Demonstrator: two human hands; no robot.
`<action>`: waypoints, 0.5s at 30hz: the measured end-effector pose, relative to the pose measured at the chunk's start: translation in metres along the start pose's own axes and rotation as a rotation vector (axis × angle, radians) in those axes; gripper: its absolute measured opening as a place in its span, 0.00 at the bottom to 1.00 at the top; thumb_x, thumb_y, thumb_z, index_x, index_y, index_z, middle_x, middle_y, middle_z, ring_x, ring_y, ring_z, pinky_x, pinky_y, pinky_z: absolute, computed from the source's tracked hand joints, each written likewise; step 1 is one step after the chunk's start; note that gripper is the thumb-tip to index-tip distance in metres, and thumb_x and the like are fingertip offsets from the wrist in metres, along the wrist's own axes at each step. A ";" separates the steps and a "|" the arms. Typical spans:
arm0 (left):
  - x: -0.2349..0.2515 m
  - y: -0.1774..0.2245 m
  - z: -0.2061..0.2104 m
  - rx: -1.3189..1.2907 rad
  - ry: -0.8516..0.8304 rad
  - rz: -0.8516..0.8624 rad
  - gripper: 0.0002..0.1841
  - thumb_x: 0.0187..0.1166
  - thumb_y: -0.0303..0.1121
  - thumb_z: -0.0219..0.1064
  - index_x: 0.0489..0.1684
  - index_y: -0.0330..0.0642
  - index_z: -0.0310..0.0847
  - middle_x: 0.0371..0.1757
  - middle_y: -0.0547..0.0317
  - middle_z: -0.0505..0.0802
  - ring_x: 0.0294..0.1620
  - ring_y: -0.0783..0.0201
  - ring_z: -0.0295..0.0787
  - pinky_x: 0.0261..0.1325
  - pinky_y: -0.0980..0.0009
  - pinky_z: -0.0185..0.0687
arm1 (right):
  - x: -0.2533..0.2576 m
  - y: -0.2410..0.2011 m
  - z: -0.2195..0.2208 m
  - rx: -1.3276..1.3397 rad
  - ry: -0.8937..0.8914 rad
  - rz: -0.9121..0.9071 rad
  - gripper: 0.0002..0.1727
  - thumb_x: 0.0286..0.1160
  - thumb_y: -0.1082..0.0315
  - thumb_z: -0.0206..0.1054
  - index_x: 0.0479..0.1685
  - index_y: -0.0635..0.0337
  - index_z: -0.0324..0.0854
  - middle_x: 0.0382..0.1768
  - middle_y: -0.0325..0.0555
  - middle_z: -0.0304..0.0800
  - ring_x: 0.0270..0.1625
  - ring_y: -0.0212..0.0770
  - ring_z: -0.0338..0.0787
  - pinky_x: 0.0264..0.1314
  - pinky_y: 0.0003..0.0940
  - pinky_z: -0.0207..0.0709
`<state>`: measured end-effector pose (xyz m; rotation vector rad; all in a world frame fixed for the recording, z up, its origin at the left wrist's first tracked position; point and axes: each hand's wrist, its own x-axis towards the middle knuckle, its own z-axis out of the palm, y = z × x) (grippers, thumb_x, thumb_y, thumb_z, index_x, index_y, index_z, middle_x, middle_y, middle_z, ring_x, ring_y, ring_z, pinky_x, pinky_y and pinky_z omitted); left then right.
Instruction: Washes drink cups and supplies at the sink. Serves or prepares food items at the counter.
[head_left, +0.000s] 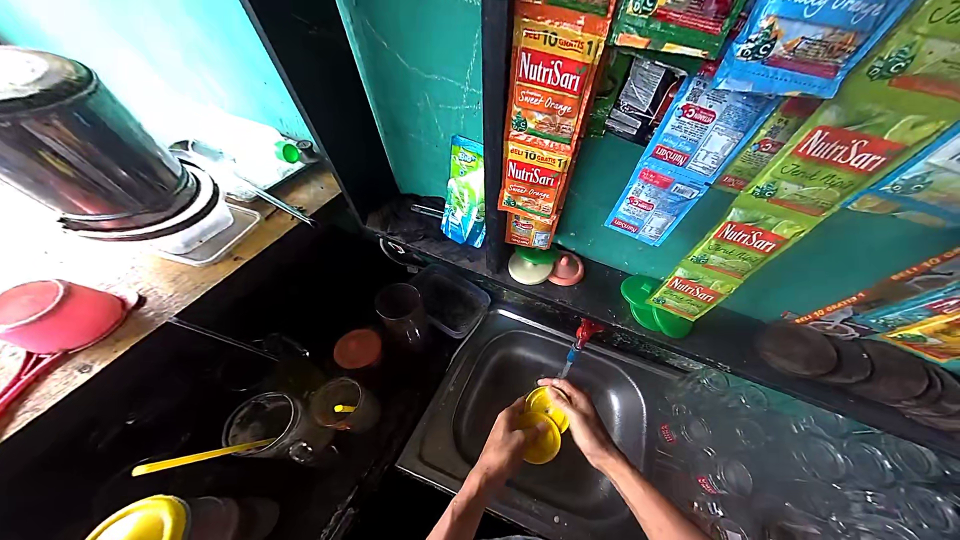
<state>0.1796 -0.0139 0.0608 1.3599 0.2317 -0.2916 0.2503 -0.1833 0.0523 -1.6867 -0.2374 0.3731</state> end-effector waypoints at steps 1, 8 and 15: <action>0.002 0.002 0.004 0.013 0.003 -0.003 0.30 0.74 0.31 0.70 0.79 0.34 0.71 0.64 0.48 0.90 0.61 0.59 0.91 0.65 0.60 0.89 | -0.001 0.000 0.006 -0.069 0.025 -0.031 0.17 0.85 0.63 0.60 0.64 0.59 0.86 0.61 0.46 0.91 0.66 0.38 0.88 0.73 0.40 0.82; 0.004 -0.001 0.012 0.103 0.167 0.010 0.27 0.73 0.30 0.70 0.73 0.34 0.72 0.58 0.46 0.90 0.55 0.58 0.92 0.59 0.60 0.90 | 0.000 -0.023 0.005 -0.685 0.067 0.166 0.36 0.72 0.29 0.65 0.43 0.58 0.89 0.35 0.46 0.92 0.44 0.44 0.92 0.55 0.49 0.84; 0.010 -0.011 0.021 -0.008 0.468 0.080 0.19 0.84 0.32 0.64 0.66 0.30 0.71 0.53 0.43 0.89 0.52 0.57 0.91 0.57 0.60 0.90 | -0.011 -0.014 0.005 -0.390 0.338 0.143 0.35 0.77 0.32 0.61 0.18 0.57 0.80 0.18 0.40 0.77 0.26 0.40 0.80 0.35 0.44 0.77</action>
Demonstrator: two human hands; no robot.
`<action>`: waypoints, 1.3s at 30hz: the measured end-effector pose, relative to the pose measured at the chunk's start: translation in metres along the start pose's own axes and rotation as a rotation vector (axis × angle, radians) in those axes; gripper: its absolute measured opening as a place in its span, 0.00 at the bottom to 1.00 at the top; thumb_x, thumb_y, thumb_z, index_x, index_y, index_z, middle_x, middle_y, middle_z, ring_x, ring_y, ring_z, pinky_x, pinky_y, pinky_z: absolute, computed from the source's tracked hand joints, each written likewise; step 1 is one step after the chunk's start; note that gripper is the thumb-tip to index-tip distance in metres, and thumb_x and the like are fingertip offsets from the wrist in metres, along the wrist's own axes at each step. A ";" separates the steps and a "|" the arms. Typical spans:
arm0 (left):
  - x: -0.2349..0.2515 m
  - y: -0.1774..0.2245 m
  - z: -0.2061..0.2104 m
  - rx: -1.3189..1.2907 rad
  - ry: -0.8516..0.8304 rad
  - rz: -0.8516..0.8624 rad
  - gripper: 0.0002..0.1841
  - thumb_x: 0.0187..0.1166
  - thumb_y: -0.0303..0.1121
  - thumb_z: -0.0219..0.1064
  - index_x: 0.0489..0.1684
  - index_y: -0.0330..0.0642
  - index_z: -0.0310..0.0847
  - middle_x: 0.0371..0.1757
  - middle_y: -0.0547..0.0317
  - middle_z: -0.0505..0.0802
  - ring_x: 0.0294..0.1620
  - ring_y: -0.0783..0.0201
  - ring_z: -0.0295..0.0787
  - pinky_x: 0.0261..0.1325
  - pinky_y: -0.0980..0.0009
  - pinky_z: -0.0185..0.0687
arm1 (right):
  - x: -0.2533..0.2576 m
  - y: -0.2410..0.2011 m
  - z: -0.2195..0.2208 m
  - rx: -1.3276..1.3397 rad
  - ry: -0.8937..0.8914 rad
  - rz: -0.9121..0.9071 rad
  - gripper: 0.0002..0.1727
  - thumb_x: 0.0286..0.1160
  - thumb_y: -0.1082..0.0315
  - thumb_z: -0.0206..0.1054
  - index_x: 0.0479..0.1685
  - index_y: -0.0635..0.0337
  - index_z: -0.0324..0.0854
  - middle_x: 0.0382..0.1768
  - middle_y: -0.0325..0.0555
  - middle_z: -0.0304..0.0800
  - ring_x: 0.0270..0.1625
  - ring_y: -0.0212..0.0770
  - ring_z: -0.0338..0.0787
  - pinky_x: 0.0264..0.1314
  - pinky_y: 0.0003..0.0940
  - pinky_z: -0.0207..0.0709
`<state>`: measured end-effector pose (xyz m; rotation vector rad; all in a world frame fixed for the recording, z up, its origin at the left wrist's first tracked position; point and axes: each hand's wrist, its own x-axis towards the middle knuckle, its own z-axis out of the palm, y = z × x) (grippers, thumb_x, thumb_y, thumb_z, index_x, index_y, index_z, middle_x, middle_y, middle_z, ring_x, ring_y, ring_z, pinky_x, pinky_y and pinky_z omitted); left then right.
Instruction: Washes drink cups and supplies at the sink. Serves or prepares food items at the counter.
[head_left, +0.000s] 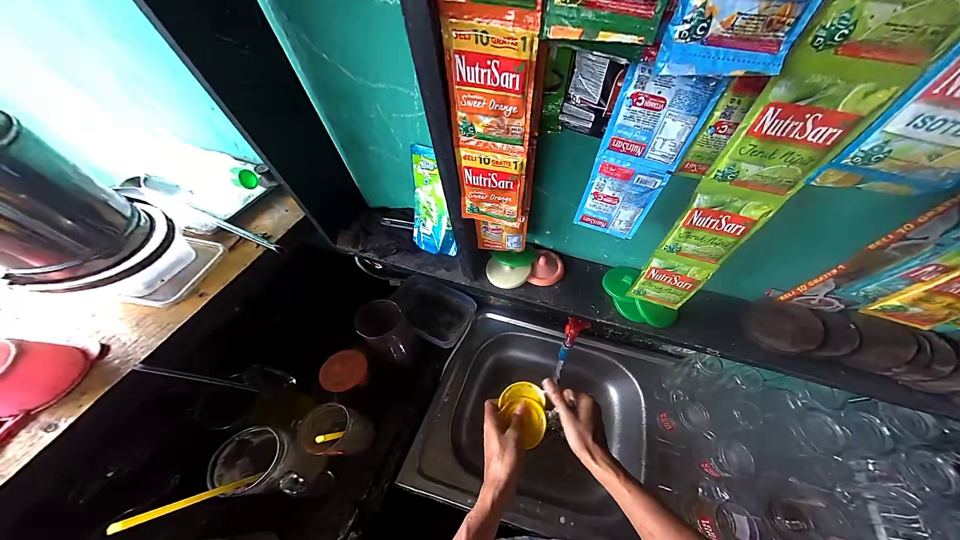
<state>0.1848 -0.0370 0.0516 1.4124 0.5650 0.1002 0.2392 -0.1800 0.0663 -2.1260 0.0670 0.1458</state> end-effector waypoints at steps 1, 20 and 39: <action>0.002 0.001 0.000 -0.012 0.035 -0.020 0.18 0.85 0.32 0.62 0.67 0.30 0.69 0.54 0.42 0.88 0.51 0.57 0.91 0.55 0.60 0.90 | -0.002 0.002 0.001 0.081 0.069 -0.025 0.33 0.83 0.37 0.57 0.19 0.56 0.81 0.19 0.39 0.78 0.27 0.38 0.81 0.36 0.42 0.77; -0.001 -0.019 -0.017 -0.393 0.123 -0.411 0.22 0.97 0.43 0.43 0.81 0.42 0.64 0.53 0.40 0.90 0.44 0.51 0.92 0.40 0.54 0.89 | -0.021 -0.001 0.032 -0.172 -0.411 -0.374 0.27 0.58 0.55 0.81 0.50 0.61 0.75 0.41 0.49 0.86 0.47 0.44 0.89 0.52 0.42 0.83; 0.048 -0.031 -0.070 -0.114 0.214 -0.493 0.31 0.86 0.33 0.64 0.89 0.43 0.59 0.69 0.31 0.83 0.59 0.40 0.87 0.52 0.44 0.88 | 0.132 0.058 0.094 1.527 0.270 0.842 0.21 0.94 0.53 0.44 0.70 0.59 0.66 0.48 0.52 0.83 0.44 0.41 0.88 0.48 0.34 0.85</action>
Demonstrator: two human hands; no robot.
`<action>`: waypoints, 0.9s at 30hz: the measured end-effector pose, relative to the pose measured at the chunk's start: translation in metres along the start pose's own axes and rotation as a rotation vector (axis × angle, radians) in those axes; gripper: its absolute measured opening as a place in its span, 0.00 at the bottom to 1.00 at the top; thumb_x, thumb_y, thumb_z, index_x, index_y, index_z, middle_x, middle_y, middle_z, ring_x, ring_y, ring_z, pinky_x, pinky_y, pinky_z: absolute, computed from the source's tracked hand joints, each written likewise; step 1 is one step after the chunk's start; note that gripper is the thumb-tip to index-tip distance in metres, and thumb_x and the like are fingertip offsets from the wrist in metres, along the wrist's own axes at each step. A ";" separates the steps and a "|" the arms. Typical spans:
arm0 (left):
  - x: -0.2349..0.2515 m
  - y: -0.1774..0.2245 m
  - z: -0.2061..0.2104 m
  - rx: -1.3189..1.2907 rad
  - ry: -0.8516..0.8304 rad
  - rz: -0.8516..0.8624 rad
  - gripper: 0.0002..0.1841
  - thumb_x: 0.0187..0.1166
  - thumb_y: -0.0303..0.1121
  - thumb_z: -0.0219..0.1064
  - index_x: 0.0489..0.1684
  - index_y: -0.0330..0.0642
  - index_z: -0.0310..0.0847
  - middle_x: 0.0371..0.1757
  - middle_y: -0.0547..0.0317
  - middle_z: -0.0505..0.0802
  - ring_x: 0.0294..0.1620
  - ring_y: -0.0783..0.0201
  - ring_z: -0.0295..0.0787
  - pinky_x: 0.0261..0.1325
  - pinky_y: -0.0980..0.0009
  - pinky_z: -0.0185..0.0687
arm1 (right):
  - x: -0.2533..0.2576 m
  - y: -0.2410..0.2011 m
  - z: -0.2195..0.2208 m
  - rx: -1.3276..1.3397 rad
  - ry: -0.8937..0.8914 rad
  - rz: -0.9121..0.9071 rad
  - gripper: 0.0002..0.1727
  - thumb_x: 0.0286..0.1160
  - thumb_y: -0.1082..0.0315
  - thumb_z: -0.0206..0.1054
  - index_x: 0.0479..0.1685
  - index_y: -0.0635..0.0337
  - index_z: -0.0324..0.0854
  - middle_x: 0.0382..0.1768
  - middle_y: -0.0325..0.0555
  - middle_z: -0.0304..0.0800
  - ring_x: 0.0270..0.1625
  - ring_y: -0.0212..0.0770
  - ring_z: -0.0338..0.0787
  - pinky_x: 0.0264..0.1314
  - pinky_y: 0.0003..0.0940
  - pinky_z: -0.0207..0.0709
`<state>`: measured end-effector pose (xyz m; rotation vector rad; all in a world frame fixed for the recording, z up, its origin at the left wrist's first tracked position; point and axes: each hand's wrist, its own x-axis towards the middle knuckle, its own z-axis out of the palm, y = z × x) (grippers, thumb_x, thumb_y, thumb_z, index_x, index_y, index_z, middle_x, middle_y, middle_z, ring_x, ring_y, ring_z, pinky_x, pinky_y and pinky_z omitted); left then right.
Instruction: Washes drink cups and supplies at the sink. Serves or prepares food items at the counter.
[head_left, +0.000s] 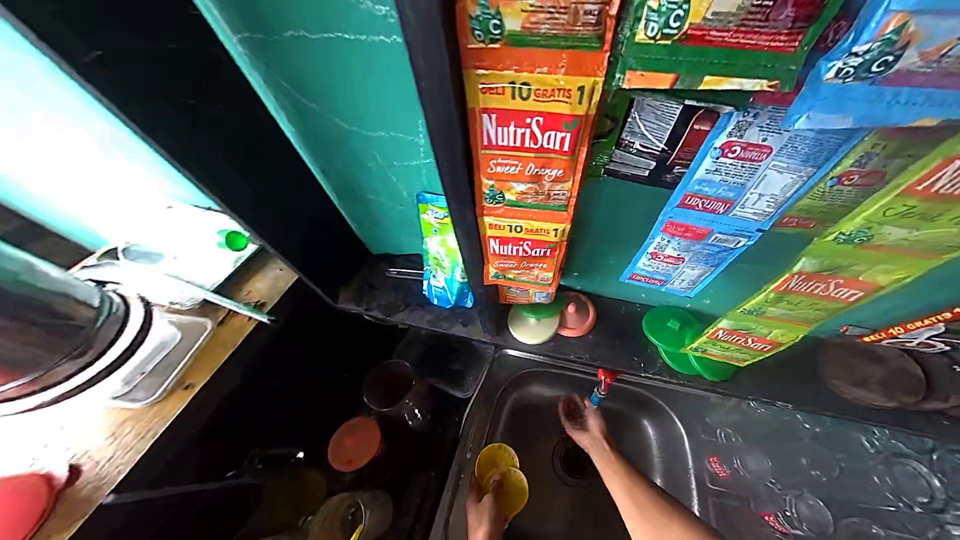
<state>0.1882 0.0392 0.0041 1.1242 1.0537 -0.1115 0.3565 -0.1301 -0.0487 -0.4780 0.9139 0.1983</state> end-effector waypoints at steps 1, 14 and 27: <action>0.008 0.001 0.011 0.047 -0.025 0.032 0.31 0.86 0.33 0.65 0.88 0.40 0.59 0.70 0.32 0.83 0.62 0.40 0.87 0.55 0.44 0.87 | 0.006 -0.013 -0.003 0.063 0.014 -0.006 0.17 0.93 0.52 0.43 0.51 0.55 0.69 0.32 0.44 0.80 0.30 0.36 0.85 0.34 0.29 0.83; 0.072 -0.018 0.192 0.420 -0.144 0.349 0.36 0.75 0.33 0.74 0.83 0.32 0.64 0.67 0.31 0.85 0.67 0.39 0.85 0.70 0.41 0.80 | -0.027 -0.040 -0.057 -1.034 -0.078 -0.190 0.29 0.88 0.55 0.62 0.82 0.60 0.66 0.60 0.61 0.88 0.50 0.52 0.95 0.50 0.48 0.91; 0.080 -0.018 0.171 0.420 -0.037 0.465 0.19 0.87 0.38 0.65 0.66 0.31 0.80 0.55 0.38 0.92 0.56 0.48 0.91 0.64 0.46 0.84 | 0.001 -0.022 -0.060 -0.575 -0.093 0.023 0.30 0.83 0.61 0.68 0.83 0.53 0.66 0.62 0.57 0.87 0.55 0.50 0.91 0.54 0.45 0.88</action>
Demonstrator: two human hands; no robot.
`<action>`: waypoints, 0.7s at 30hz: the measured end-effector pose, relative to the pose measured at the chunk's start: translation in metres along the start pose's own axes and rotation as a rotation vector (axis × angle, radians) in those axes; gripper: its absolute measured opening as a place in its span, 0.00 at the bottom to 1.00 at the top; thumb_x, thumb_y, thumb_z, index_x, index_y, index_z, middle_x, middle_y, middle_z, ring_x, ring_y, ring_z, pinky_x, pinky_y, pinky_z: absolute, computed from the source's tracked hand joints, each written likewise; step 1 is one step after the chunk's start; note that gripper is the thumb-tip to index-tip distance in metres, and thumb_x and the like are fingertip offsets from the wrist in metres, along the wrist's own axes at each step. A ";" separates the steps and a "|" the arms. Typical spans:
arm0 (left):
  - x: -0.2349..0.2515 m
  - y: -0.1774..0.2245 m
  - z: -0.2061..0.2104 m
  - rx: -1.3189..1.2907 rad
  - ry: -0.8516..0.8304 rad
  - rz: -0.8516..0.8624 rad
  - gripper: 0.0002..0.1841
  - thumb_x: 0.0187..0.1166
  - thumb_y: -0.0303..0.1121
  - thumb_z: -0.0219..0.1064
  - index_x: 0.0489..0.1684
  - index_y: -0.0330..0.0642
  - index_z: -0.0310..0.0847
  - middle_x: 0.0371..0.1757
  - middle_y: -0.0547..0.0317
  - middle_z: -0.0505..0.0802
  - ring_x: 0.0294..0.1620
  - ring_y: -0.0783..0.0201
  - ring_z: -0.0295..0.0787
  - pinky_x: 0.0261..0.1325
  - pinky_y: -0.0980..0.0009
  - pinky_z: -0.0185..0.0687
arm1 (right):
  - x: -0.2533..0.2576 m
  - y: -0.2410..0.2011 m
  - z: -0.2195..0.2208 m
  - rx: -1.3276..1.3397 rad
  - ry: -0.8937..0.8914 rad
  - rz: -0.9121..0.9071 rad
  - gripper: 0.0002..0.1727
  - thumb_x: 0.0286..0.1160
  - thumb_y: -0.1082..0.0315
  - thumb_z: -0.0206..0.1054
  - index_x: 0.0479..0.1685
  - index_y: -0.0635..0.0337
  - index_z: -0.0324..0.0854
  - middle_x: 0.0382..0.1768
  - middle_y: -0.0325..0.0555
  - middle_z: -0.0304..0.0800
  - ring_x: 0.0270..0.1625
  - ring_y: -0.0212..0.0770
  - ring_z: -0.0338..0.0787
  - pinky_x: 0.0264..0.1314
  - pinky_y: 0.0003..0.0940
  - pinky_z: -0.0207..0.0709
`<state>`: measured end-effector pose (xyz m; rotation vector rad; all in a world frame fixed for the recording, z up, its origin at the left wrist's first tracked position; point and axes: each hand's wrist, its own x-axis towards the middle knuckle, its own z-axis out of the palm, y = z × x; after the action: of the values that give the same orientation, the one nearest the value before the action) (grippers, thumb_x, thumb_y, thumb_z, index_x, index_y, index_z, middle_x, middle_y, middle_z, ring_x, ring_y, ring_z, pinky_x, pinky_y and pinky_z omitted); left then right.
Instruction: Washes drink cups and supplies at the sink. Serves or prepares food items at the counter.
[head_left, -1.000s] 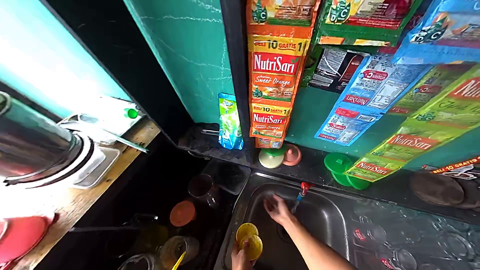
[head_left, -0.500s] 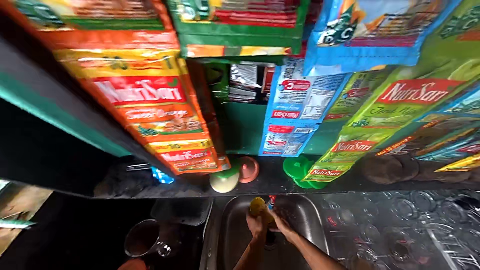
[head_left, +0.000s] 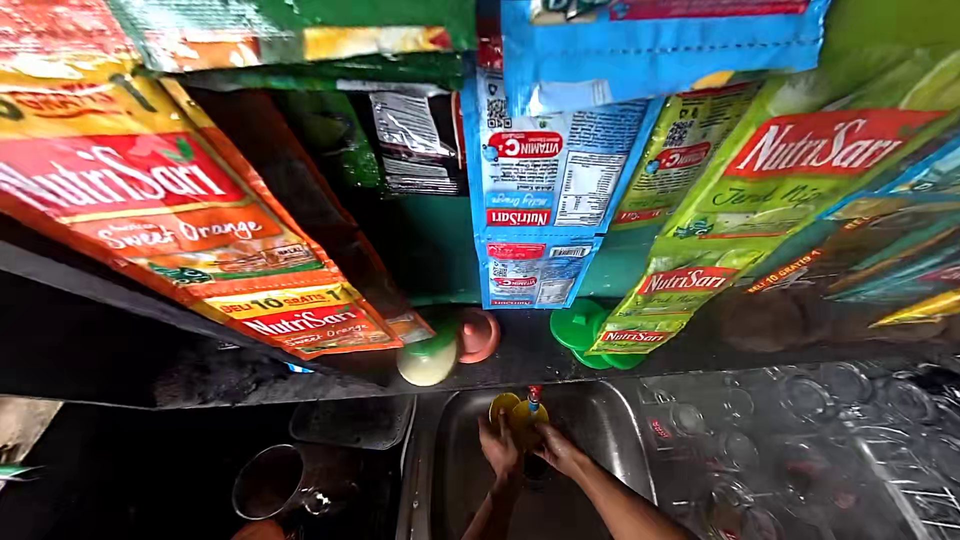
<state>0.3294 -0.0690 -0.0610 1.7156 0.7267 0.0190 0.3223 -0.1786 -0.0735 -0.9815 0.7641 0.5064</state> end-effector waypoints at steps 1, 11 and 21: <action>0.000 -0.003 0.000 -0.006 -0.020 -0.001 0.18 0.85 0.37 0.67 0.64 0.32 0.80 0.53 0.39 0.93 0.54 0.49 0.92 0.63 0.47 0.85 | 0.001 0.001 0.000 -0.015 -0.012 0.004 0.30 0.85 0.59 0.65 0.84 0.53 0.64 0.63 0.57 0.86 0.57 0.50 0.91 0.55 0.46 0.87; -0.019 -0.023 0.021 -0.085 -0.280 -0.014 0.33 0.70 0.19 0.69 0.80 0.37 0.68 0.66 0.34 0.86 0.57 0.44 0.90 0.56 0.46 0.89 | -0.028 0.004 -0.044 -0.512 0.154 -0.414 0.29 0.83 0.70 0.54 0.86 0.57 0.64 0.72 0.57 0.80 0.61 0.50 0.89 0.56 0.49 0.87; -0.012 0.013 0.029 -0.355 -0.455 -0.556 0.29 0.95 0.52 0.40 0.86 0.46 0.63 0.73 0.37 0.81 0.60 0.45 0.83 0.55 0.48 0.81 | -0.027 0.006 -0.042 -1.048 0.140 -0.814 0.24 0.76 0.69 0.66 0.72 0.60 0.80 0.67 0.52 0.88 0.72 0.46 0.85 0.80 0.43 0.75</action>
<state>0.3364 -0.1012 -0.0532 1.0809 0.7756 -0.5763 0.2867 -0.2139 -0.0698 -2.1826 0.1067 0.0768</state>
